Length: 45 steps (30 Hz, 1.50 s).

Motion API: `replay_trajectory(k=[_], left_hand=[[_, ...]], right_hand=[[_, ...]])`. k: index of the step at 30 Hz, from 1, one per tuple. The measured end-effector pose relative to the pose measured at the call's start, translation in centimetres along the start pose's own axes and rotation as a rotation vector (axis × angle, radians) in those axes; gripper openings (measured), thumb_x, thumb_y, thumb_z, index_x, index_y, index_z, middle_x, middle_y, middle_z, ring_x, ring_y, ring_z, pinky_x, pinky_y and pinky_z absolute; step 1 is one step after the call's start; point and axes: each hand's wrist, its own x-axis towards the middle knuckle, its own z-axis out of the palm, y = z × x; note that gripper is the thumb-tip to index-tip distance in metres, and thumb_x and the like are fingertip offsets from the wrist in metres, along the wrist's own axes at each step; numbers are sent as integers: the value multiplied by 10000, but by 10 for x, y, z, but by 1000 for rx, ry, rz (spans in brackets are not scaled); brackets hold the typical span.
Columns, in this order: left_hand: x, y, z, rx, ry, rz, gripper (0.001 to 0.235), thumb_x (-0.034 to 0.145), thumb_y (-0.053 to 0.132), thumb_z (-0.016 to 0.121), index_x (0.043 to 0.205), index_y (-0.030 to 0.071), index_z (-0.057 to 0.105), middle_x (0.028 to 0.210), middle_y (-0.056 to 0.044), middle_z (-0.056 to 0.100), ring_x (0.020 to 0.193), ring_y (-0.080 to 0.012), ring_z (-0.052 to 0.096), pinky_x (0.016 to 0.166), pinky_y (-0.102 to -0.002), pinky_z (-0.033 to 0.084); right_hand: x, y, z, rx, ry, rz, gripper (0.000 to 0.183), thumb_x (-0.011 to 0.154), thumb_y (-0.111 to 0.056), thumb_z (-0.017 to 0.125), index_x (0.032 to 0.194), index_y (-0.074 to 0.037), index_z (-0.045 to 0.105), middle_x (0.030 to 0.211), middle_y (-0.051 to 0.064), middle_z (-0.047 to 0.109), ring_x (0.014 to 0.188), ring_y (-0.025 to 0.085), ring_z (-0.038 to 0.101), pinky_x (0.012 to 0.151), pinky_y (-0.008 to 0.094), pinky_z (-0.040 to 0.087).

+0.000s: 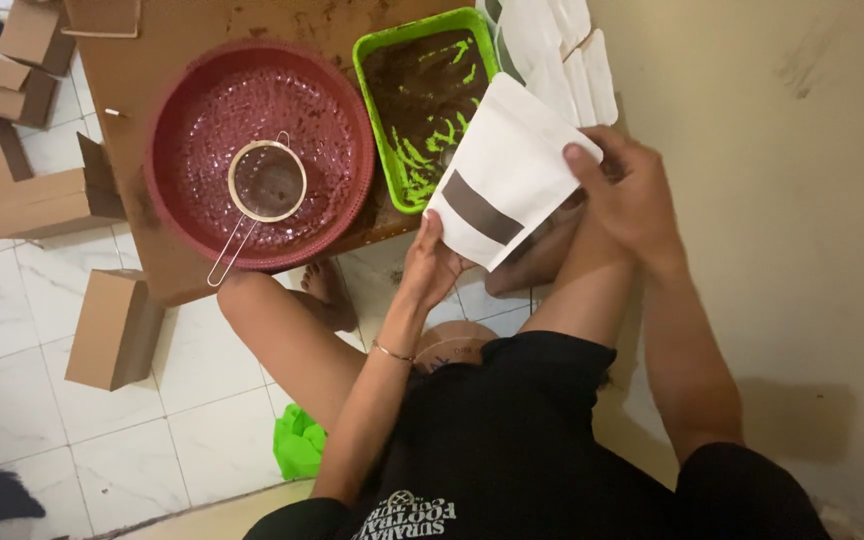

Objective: The person scoops a dark brown powder from a green container into white pouches using a spoon. They seal each pouch by folding the top and place it aside, repeating the process for multiple pouches.

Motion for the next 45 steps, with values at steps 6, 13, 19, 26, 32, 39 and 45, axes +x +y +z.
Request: replay_trajectory(k=[6,13,19,26,32,39,45], left_hand=[[-6,14,12,-53,29,31,661,1041,623,378,1580,245,320,1494,-166,517,1227,-372,632,924,-561,602],[1,-8,-28,-88,57,73,654,1059,586,388,1600,240,263,1517,-201,480,1259,-387,609,935,-578,596],[-5,-13,-36,-86,104,109,598,1074,546,413,1564,207,366,1486,-181,513,1261,-347,603,993,-508,571],[-8,-14,-37,-128,86,92,556,1082,513,416,1514,165,454,1390,-174,603,1173,-297,662,938,-448,613],[-17,4,-25,-41,77,77,609,1072,547,414,1522,138,443,1386,-177,601,1168,-286,661,927,-404,622],[-8,-2,-33,-60,62,33,700,1057,598,431,1549,101,403,1429,-182,567,1191,-313,651,938,-400,616],[-21,37,32,46,88,-52,934,976,774,315,1576,58,310,1580,-245,360,1391,-447,456,1126,-572,439]], right_hand=[[19,-13,-12,-72,-126,8,155,1122,-151,677,1144,-15,748,920,126,706,893,153,603,783,368,545],[14,-24,-3,-67,-211,135,148,1041,-153,730,1090,-16,754,928,86,706,904,158,583,831,364,517],[7,-48,13,-31,-259,379,308,894,-220,812,1144,-53,747,1038,152,731,951,246,682,864,417,553],[1,-14,10,148,-257,406,193,880,-119,821,1041,-24,775,924,184,745,860,228,697,770,367,589],[0,-41,12,57,-294,538,428,883,-222,781,1236,5,704,1118,262,705,1014,364,696,901,489,547],[3,-24,8,-34,-480,534,450,1080,-364,539,1146,12,779,768,135,701,588,204,600,605,353,489],[14,-41,-7,-196,-331,692,612,1067,-550,539,1119,15,767,953,233,700,832,328,642,848,493,471]])
